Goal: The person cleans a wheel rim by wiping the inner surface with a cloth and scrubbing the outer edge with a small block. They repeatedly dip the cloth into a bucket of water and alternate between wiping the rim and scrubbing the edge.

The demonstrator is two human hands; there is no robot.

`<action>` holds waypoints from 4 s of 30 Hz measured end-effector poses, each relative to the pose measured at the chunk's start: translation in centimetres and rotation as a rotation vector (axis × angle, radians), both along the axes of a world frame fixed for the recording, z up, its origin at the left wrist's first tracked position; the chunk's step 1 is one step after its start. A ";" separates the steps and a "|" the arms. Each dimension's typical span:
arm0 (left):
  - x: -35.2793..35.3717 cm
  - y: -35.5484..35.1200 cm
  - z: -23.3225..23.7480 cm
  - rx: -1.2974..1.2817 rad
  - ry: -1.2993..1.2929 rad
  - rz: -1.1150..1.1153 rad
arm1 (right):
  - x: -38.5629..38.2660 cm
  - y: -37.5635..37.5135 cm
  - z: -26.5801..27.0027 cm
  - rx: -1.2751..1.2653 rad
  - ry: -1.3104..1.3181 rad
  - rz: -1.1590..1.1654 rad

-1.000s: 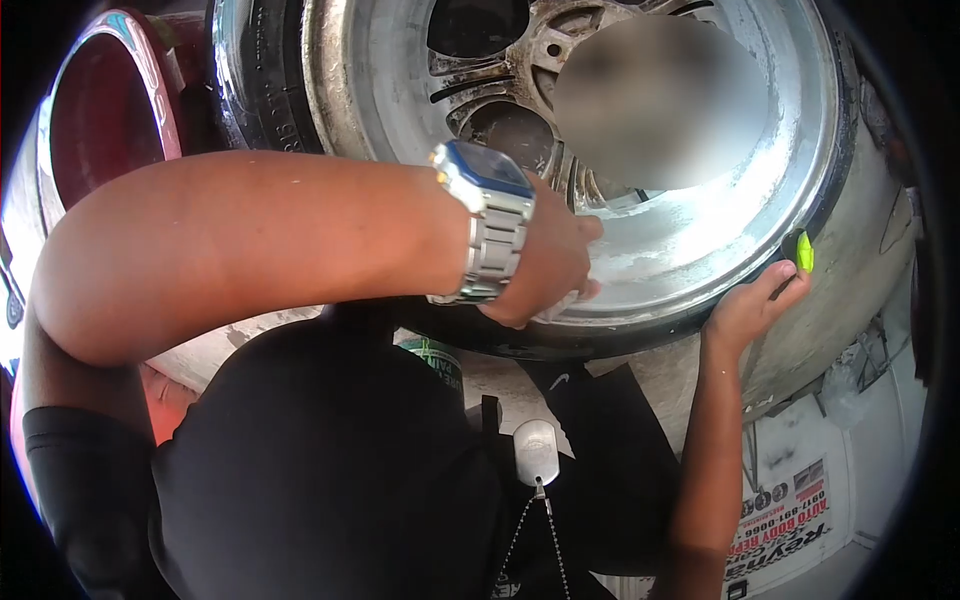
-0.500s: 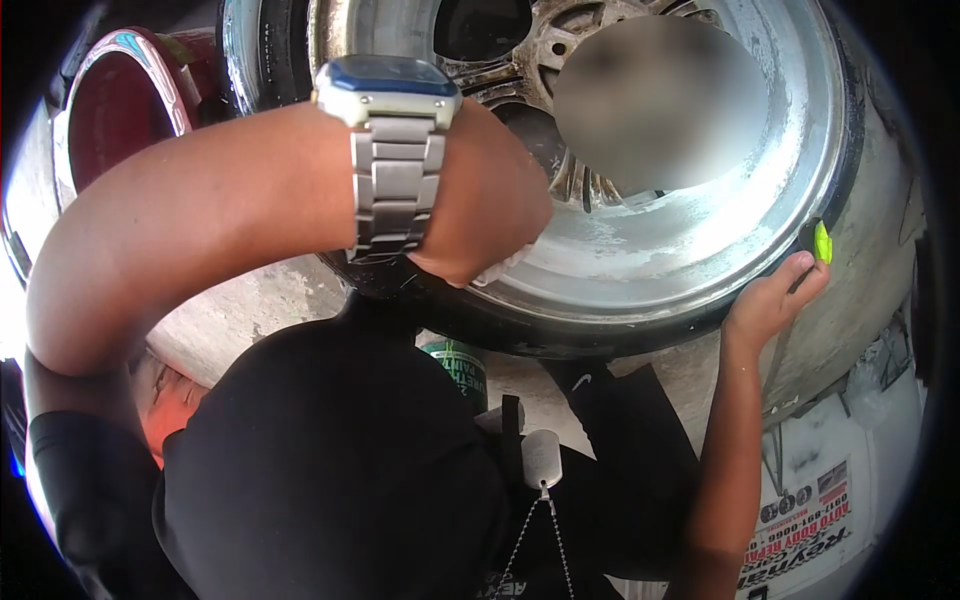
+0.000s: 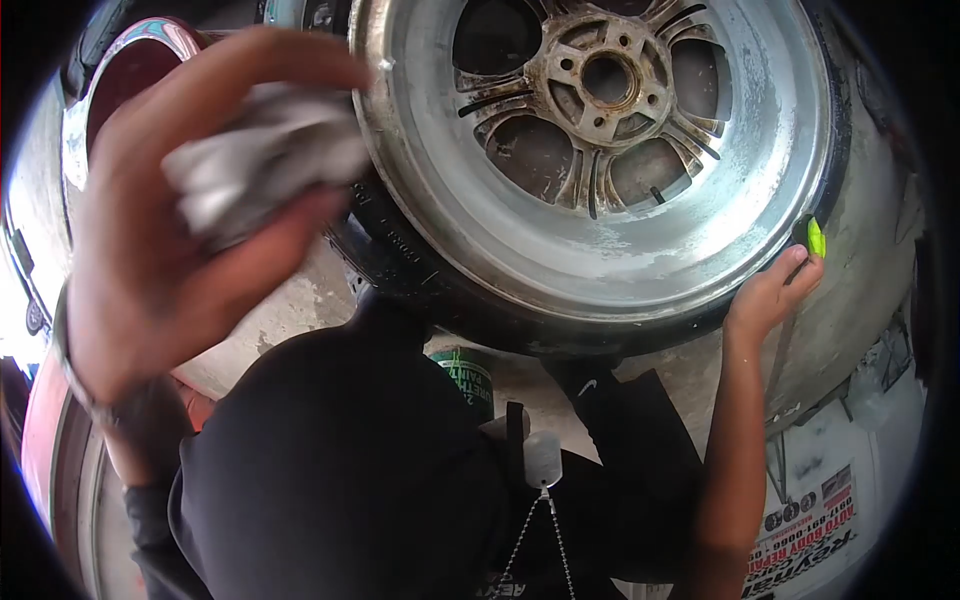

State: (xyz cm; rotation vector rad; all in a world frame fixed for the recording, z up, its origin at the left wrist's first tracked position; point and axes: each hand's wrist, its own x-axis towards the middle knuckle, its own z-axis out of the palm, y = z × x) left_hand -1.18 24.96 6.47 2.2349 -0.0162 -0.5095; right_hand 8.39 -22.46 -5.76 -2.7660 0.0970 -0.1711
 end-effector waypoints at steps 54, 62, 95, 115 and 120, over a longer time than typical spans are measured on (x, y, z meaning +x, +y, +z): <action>0.2 -19.6 -8.9 0.005 -0.008 -0.579 | 0.5 0.2 -1.3 -0.065 -0.117 0.004; -0.9 -1.4 -7.4 0.278 -0.559 -0.655 | -2.8 0.7 4.1 -0.248 0.253 0.940; 0.9 -5.2 -9.1 0.404 -0.357 -0.494 | -7.3 11.6 2.5 0.649 0.717 1.209; -0.2 -5.2 -9.6 0.440 -0.451 -0.314 | -2.3 5.3 3.8 0.414 0.708 1.292; -0.1 -5.2 -9.7 0.471 -0.458 -0.325 | -9.1 14.8 2.4 0.510 0.578 1.159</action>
